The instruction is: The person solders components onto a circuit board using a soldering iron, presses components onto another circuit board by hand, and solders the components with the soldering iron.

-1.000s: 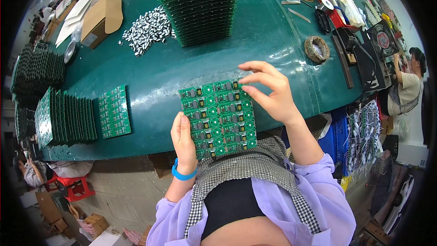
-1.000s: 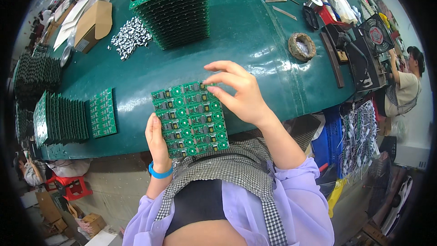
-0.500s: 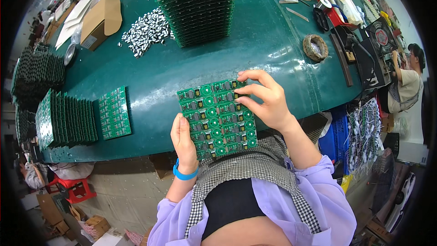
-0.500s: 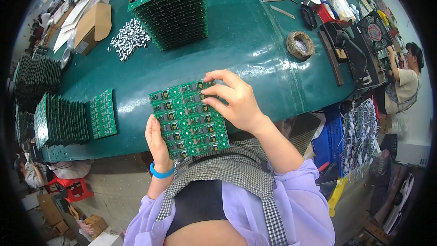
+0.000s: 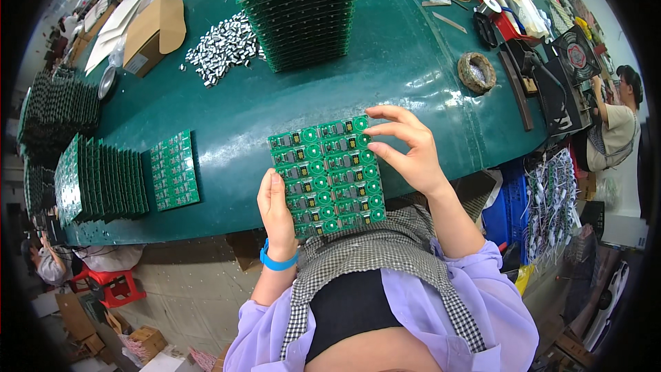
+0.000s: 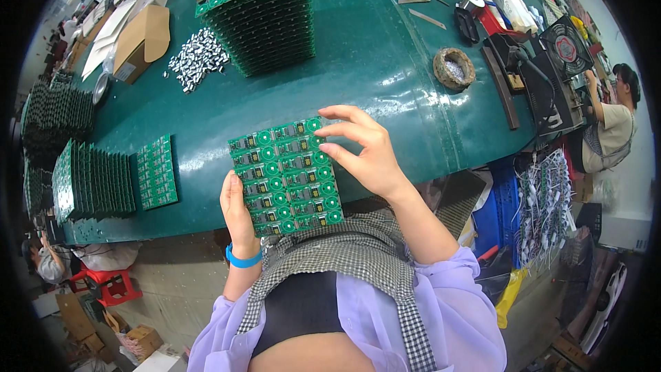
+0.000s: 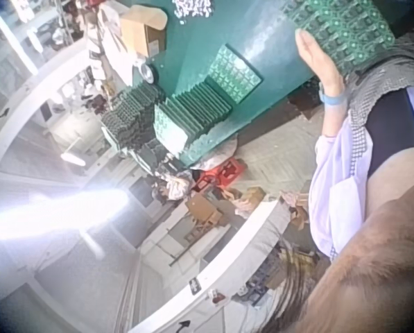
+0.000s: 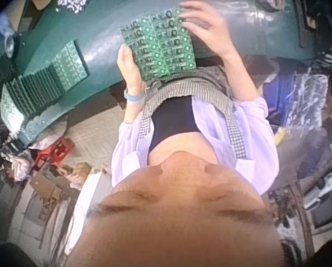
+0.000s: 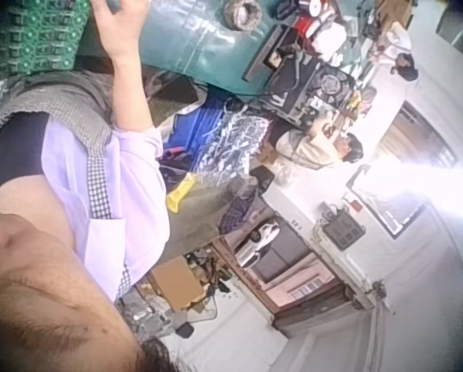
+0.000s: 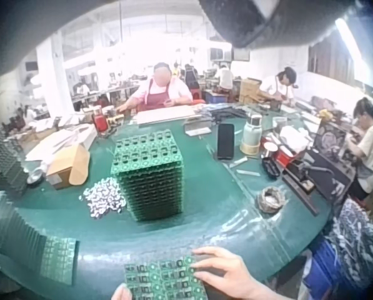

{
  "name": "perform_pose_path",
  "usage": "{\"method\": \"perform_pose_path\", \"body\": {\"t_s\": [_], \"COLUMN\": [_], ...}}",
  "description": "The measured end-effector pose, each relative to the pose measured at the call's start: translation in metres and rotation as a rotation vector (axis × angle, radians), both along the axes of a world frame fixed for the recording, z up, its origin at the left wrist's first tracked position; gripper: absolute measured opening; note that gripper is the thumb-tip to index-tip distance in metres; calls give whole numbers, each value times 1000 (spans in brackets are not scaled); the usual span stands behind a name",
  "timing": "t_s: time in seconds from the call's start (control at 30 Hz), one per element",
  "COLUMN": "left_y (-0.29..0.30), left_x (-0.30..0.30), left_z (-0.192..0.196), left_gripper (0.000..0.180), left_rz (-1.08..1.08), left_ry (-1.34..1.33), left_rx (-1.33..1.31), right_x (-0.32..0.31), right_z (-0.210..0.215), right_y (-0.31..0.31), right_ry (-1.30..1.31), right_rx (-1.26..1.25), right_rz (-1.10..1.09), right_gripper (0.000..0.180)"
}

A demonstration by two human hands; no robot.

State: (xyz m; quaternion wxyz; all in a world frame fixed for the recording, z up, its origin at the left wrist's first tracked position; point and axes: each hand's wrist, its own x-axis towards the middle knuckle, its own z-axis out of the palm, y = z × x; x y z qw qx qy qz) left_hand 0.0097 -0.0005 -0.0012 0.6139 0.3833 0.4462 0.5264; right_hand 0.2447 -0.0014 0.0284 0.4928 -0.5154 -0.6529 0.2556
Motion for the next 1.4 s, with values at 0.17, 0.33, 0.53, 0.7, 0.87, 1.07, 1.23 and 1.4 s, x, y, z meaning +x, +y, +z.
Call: {"method": "perform_pose_path", "body": {"t_s": [0.17,0.33,0.53,0.7,0.87,1.07,1.23,1.4], "left_y": [0,0,2,6,10,13,14,14], "left_x": [1,1,-8,-9,-12,-4,-4,-5], "left_z": [2,3,-14,-14,-18,-7,-7,-9], "left_gripper": [25,25,26,27,29,27,27,27], "left_rz": [-1,-5,-18,-7,25,82,96,77], "left_ry": [-6,-5,-16,-43,-6,2,6,24], "left_rx": [-8,-14,21,6,-3,-46,-38,-8], "right_x": [0,-3,-2,-9,-14,-19,-28,-33], "right_z": [-3,-5,-7,-15,-25,-31,-32,-28], "right_y": [0,-3,-6,-18,-30,-44,-49,-46], "right_ry": [13,84,62,264,422,609,649,609], "right_rx": [1,-47,-19,-187,-312,-545,-574,-572], "right_rz": [0,3,37,42,67,130,113,75], "right_gripper": [22,22,21,21,22,17,12,16]}}
